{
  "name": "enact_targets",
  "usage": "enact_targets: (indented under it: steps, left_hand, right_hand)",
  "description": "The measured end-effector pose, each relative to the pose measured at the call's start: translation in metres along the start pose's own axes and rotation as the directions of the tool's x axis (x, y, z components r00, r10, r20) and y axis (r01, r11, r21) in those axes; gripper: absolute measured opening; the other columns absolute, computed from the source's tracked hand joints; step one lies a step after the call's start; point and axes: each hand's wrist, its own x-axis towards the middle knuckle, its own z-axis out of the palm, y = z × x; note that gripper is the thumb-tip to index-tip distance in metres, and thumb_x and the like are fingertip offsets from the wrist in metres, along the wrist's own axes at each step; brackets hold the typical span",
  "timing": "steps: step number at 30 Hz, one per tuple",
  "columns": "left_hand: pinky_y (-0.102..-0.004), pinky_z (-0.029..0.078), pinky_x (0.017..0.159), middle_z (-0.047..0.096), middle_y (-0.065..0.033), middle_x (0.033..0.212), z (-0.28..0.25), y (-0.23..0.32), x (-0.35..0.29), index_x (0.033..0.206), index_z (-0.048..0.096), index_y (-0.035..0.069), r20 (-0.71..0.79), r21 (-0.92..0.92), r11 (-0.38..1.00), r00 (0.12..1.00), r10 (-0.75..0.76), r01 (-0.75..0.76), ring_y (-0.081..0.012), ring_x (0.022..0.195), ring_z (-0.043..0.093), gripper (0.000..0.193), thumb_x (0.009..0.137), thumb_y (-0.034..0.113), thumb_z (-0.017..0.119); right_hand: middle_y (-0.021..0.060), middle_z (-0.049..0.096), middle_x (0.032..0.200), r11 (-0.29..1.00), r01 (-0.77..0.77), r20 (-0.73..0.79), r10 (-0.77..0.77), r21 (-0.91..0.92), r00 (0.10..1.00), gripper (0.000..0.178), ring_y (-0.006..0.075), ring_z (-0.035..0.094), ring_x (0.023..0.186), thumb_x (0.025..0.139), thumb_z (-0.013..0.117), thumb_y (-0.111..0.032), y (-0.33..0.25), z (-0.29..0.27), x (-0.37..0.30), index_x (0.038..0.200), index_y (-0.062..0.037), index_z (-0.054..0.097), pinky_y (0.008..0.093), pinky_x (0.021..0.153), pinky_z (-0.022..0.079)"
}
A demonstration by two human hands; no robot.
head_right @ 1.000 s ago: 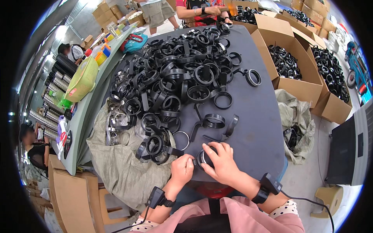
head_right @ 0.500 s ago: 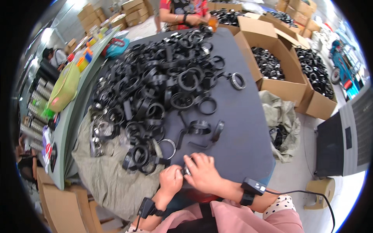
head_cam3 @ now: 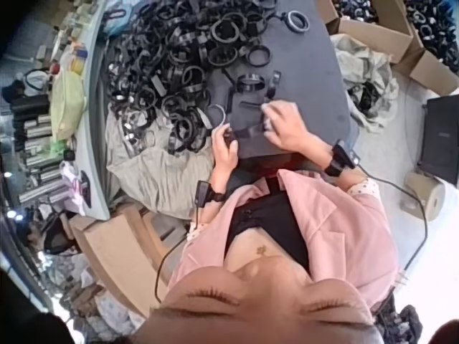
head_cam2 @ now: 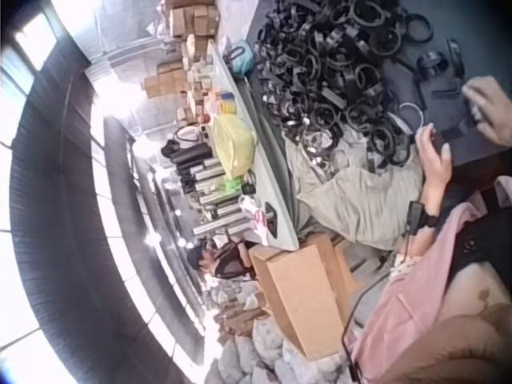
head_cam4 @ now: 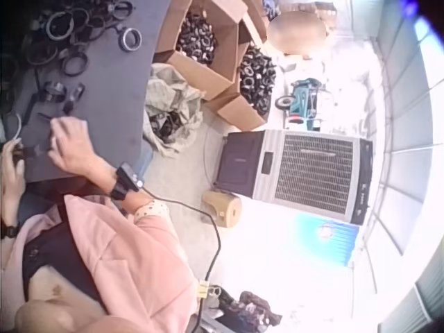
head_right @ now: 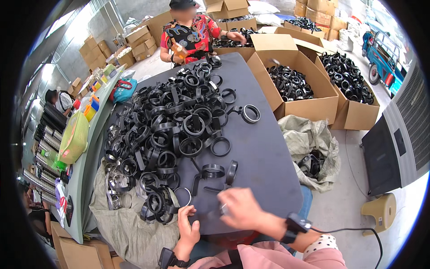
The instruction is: Manually assembling black plastic circular components in a manufacturing environment.
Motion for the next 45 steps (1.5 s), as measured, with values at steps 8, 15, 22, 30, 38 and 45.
enact_targets:
  steps: [8,15,22,30,38,45]
  left_hand:
    - [-0.0402,0.049,0.079,0.062,-0.0108,0.098,0.013,0.013,0.010,0.097,0.064,0.004,0.137,0.434,0.890,0.987,0.089,-0.141,-0.0304,0.091,0.060,0.026,0.076,0.016,0.073]
    - [-0.0402,0.049,0.076,0.062,-0.0109,0.094,0.010,0.013,0.005,0.092,0.064,0.004,0.110,0.414,0.903,0.991,0.080,-0.119,-0.0309,0.086,0.061,0.020,0.076,0.014,0.072]
    - [-0.0405,0.050,0.077,0.063,-0.0108,0.093,0.014,0.011,0.010,0.090,0.064,0.004,0.129,0.385,0.911,0.986,0.102,-0.145,-0.0308,0.086,0.061,0.018,0.076,0.013,0.073]
    - [-0.0430,0.045,0.097,0.053,-0.0198,0.125,-0.001,0.010,0.000,0.125,0.049,0.002,-0.051,0.257,0.964,0.995,0.087,-0.071,-0.0359,0.114,0.054,0.063,0.075,0.022,0.080]
    - [-0.0425,0.046,0.087,0.061,-0.0180,0.103,-0.020,0.037,0.012,0.117,0.052,0.001,0.211,0.072,0.997,0.977,-0.043,0.028,-0.0361,0.102,0.059,0.050,0.082,0.029,0.074]
    - [-0.0412,0.051,0.061,0.064,-0.0137,0.074,-0.013,0.001,-0.015,0.095,0.055,0.003,0.021,0.279,0.959,0.999,-0.050,0.042,-0.0339,0.070,0.065,0.038,0.083,0.036,0.070]
  right_hand:
    - [0.0201,0.053,0.121,0.806,-0.414,-0.375,0.260,-0.423,0.890,0.052,0.0366,0.050,0.110,0.086,0.065,-0.025,0.189,-0.046,0.051,0.128,0.0035,0.050,0.0454,0.091,0.040]
    - [0.0152,0.049,0.123,0.803,-0.241,-0.441,-0.030,-0.545,0.897,0.050,0.0348,0.046,0.115,0.082,0.066,-0.024,0.176,-0.033,0.132,0.127,-0.0066,0.052,0.0473,0.092,0.039]
    - [0.0130,0.057,0.109,0.917,0.070,0.177,0.000,-0.394,0.984,0.022,0.0335,0.048,0.116,0.075,0.068,-0.012,0.140,-0.011,0.102,0.095,-0.0035,0.063,0.0421,0.092,0.044]
    - [0.0128,0.055,0.085,0.952,-0.281,0.145,0.263,0.121,0.954,0.012,0.0251,0.055,0.076,0.086,0.060,-0.006,0.035,-0.097,0.097,0.095,0.0007,0.054,0.0342,0.070,0.045]
    - [0.0032,0.062,0.089,0.720,-0.576,0.740,0.130,0.387,0.660,0.020,0.0111,0.055,0.073,0.091,0.062,-0.020,-0.031,-0.049,0.135,0.094,-0.0004,0.061,0.0245,0.066,0.043]
    - [0.0131,0.060,0.091,0.888,0.390,0.423,-0.459,0.245,0.781,0.016,0.0356,0.059,0.090,0.080,0.066,-0.013,-0.105,0.124,0.254,0.092,-0.0028,0.065,0.0420,0.077,0.050]
